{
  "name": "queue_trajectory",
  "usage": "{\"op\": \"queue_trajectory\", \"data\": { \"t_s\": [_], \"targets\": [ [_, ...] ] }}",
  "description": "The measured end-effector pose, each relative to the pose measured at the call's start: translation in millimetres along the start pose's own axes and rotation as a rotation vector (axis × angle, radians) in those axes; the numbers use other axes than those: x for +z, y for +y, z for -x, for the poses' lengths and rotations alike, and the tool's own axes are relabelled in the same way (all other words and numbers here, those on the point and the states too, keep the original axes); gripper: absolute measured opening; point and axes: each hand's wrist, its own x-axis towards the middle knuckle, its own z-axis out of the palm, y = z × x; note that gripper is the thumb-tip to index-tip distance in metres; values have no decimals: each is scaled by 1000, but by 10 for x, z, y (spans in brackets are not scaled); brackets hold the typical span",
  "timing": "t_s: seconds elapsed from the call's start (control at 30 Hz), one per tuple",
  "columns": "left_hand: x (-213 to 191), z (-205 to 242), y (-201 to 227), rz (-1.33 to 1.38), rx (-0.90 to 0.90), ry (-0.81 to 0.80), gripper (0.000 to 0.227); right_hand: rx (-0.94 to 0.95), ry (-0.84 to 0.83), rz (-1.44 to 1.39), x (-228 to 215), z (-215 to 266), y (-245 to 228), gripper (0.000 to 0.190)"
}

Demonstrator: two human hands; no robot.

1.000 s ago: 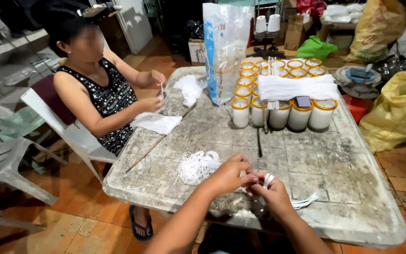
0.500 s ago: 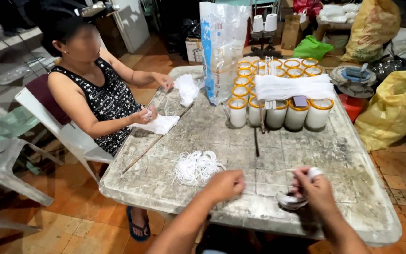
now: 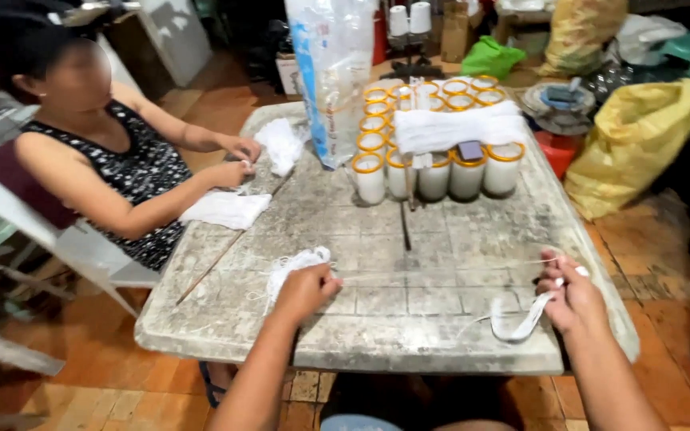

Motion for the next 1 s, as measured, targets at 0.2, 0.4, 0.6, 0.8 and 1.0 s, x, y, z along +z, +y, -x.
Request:
{"op": "queue_trajectory", "data": {
  "t_s": [0.2, 0.4, 0.6, 0.8, 1.0],
  "targets": [
    [-104, 17, -71, 45, -11, -3, 33, -253, 306, -41, -634, -263, -534, 28],
    [236, -166, 29, -130, 129, 298, 18, -536, 134, 1414, 1138, 1133, -356, 29],
    [708, -326, 744, 257, 319, 183, 9, -299, -258, 1202, 1042, 671, 856, 14],
    [719, 7, 1147, 522, 379, -116, 39, -474, -412, 1290, 1168, 846, 886, 12],
    [904, 37, 933, 525, 201, -43, 12, -438, -434, 1354, 1171, 905, 852, 13]
  ]
}}
